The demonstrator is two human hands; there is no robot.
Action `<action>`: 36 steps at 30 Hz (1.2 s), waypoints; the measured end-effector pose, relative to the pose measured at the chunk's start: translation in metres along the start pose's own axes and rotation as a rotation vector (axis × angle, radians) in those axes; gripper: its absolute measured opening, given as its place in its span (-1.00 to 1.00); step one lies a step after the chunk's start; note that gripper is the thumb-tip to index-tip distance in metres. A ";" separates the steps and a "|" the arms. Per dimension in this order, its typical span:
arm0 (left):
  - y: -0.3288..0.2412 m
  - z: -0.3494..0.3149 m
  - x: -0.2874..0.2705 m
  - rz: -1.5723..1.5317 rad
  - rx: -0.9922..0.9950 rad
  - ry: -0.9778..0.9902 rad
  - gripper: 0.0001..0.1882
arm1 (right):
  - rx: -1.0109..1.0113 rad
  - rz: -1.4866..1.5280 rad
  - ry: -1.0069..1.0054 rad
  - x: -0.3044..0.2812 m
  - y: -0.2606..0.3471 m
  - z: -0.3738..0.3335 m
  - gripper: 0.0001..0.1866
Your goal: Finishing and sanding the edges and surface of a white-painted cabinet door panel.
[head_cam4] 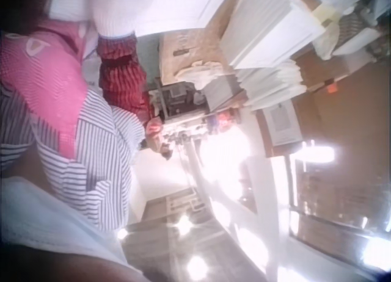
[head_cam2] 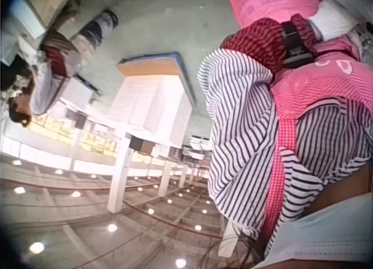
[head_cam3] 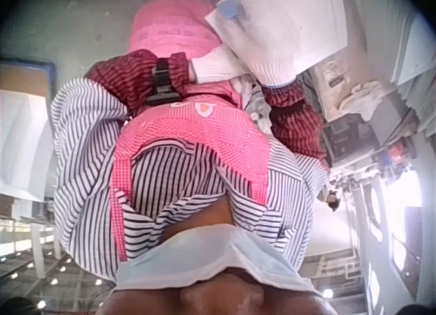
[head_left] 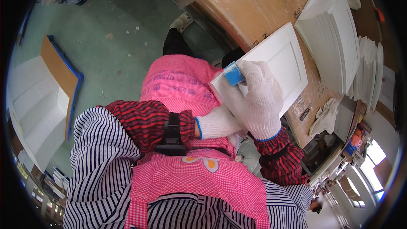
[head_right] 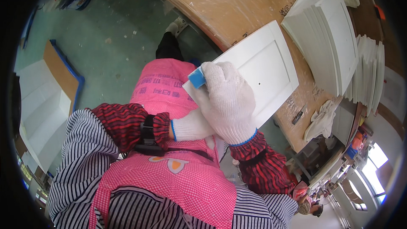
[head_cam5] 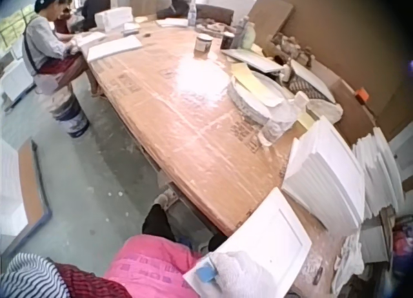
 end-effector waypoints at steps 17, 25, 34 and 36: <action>0.004 -0.001 -0.031 -0.369 -0.637 -0.065 -0.47 | 0.851 0.623 -0.329 -0.064 -0.111 -0.111 -0.66; 0.012 0.012 -0.058 -0.652 -0.379 -0.299 -0.28 | 0.964 0.851 -0.385 -0.046 -0.135 -0.162 -0.65; 0.006 0.023 -0.097 -0.726 -0.139 -0.484 -0.37 | 0.977 0.910 -0.384 -0.031 -0.143 -0.184 -0.63; 0.009 0.023 -0.098 -0.698 -0.138 -0.520 -0.40 | 0.968 0.918 -0.381 -0.030 -0.144 -0.186 -0.62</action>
Point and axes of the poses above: each hand's wrist, its own z-axis towards the middle knuckle, its own x-axis out of the palm, y = z × x, the point moved 7 cm from there along z, towards the middle knuckle, and after that the axes turned 2 degrees about x, right-handed, at the moved point
